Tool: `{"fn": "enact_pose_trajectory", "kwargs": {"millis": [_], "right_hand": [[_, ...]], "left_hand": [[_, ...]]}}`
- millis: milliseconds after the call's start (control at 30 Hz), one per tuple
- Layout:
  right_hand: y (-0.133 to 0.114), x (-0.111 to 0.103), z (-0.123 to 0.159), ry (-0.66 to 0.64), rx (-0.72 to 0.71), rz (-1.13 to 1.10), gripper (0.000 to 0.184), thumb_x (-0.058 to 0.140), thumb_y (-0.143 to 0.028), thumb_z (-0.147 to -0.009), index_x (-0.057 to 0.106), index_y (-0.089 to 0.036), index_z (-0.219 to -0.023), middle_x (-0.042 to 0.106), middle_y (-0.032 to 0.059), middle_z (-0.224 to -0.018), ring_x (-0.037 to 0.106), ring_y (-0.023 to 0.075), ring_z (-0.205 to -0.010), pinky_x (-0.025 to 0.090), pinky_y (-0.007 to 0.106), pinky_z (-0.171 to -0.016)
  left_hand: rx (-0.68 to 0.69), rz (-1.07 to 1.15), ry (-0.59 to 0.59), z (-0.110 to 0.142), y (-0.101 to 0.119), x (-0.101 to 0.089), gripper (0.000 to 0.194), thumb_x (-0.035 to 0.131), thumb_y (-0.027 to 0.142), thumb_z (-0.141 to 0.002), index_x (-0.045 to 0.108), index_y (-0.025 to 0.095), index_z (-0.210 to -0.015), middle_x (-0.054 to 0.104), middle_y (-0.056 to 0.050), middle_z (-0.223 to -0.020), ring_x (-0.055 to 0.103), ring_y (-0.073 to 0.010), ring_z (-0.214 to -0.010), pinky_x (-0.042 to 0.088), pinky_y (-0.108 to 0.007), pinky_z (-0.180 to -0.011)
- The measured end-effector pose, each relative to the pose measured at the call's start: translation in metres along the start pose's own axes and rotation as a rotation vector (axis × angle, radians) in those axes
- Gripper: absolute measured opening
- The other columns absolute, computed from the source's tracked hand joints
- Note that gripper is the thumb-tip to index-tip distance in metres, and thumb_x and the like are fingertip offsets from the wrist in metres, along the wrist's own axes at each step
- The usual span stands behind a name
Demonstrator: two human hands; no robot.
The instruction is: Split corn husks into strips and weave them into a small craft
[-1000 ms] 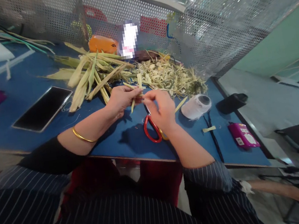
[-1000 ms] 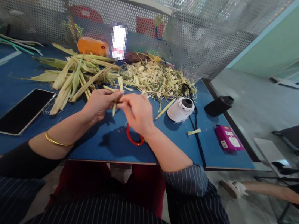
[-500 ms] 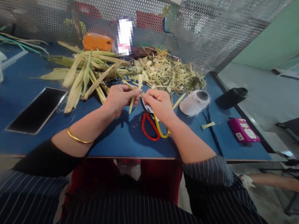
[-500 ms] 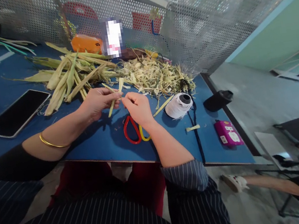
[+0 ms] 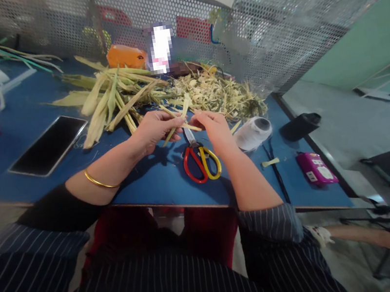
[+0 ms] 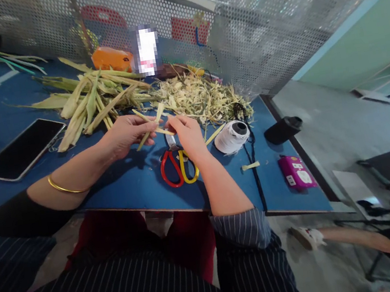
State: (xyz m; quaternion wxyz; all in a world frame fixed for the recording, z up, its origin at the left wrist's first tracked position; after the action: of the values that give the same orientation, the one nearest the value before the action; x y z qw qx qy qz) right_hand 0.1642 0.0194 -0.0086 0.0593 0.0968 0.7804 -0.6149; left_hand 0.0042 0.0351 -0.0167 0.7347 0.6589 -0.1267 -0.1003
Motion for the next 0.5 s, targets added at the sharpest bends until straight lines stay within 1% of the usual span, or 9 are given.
{"fn": "enact_pose_trajectory", "kwargs": {"millis": [67,100,167,233,300,367,433,500], "right_hand": [[0.004,0.002,0.000,-0.012,0.033,-0.052,0.030,0.061,-0.045,-0.079,0.064,-0.018,-0.065,0.058,-0.0012,-0.063,0.052,0.0113,-0.063,0.042,0.026,-0.062],[0.005,0.003,0.001,-0.021,0.045,-0.073,0.030,0.064,-0.045,-0.077,0.063,-0.018,-0.065,0.057,-0.0018,-0.062,0.050,0.0107,-0.062,0.042,0.025,-0.061],[0.007,0.006,0.002,-0.002,0.050,-0.080,0.028,0.068,-0.042,-0.074,0.060,-0.018,-0.062,0.053,-0.0036,-0.058,0.046,0.0091,-0.057,0.038,0.024,-0.056],[0.008,0.007,0.003,0.051,0.030,-0.059,0.028,0.068,-0.038,-0.073,0.056,-0.018,-0.058,0.050,-0.0048,-0.055,0.042,0.0082,-0.054,0.035,0.023,-0.054],[0.008,0.009,0.004,0.084,-0.004,-0.037,0.029,0.068,-0.036,-0.074,0.054,-0.018,-0.055,0.049,-0.0050,-0.053,0.041,0.0080,-0.054,0.035,0.023,-0.054],[0.008,0.010,0.004,0.101,-0.024,-0.044,0.029,0.068,-0.033,-0.073,0.053,-0.018,-0.053,0.050,-0.0048,-0.054,0.043,0.0082,-0.055,0.036,0.024,-0.057],[0.009,0.011,0.004,0.119,-0.008,-0.084,0.029,0.069,-0.029,-0.072,0.051,-0.018,-0.052,0.053,-0.0044,-0.054,0.047,0.0086,-0.056,0.037,0.024,-0.058],[0.009,0.011,0.005,0.134,0.032,-0.127,0.028,0.068,-0.027,-0.070,0.050,-0.018,-0.051,0.056,-0.0040,-0.055,0.049,0.0090,-0.055,0.039,0.025,-0.059]], "left_hand": [[-0.025,-0.041,-0.059,0.002,-0.001,0.004,0.031,0.077,0.040,-0.069,0.070,0.012,-0.080,0.069,-0.005,-0.068,0.062,-0.0106,-0.050,0.050,-0.022,-0.052],[-0.040,-0.052,-0.090,0.003,-0.002,0.006,0.032,0.076,0.043,-0.069,0.069,0.012,-0.077,0.069,-0.006,-0.068,0.062,-0.0110,-0.050,0.049,-0.021,-0.051],[-0.069,-0.051,-0.147,0.005,-0.004,0.009,0.034,0.074,0.047,-0.071,0.067,0.013,-0.074,0.069,-0.006,-0.066,0.063,-0.0116,-0.050,0.048,-0.022,-0.050],[-0.086,-0.039,-0.186,0.006,-0.006,0.012,0.034,0.072,0.048,-0.073,0.067,0.014,-0.076,0.071,-0.007,-0.068,0.062,-0.0115,-0.050,0.048,-0.022,-0.050],[-0.096,-0.035,-0.186,0.006,-0.008,0.014,0.032,0.071,0.045,-0.075,0.069,0.014,-0.081,0.072,-0.007,-0.070,0.061,-0.0102,-0.049,0.047,-0.021,-0.050],[-0.106,-0.035,-0.153,0.006,-0.009,0.014,0.029,0.073,0.041,-0.074,0.070,0.014,-0.084,0.071,-0.006,-0.070,0.058,-0.0086,-0.046,0.046,-0.020,-0.048],[-0.105,-0.035,-0.131,0.006,-0.009,0.015,0.027,0.075,0.037,-0.072,0.071,0.012,-0.081,0.070,-0.006,-0.066,0.056,-0.0078,-0.045,0.045,-0.020,-0.047],[-0.079,-0.035,-0.133,0.007,-0.008,0.016,0.025,0.077,0.034,-0.070,0.071,0.011,-0.076,0.067,-0.005,-0.062,0.056,-0.0078,-0.045,0.045,-0.019,-0.046]]}}
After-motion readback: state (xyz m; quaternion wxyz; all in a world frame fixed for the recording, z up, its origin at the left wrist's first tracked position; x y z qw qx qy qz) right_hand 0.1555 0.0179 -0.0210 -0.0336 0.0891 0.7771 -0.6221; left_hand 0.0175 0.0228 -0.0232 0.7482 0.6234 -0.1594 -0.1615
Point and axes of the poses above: each hand's wrist, its own z-axis away from the middle knuckle, its own x-axis out of the palm, y = z × x, the point moved 4 cm from there along -z, towards the middle knuckle
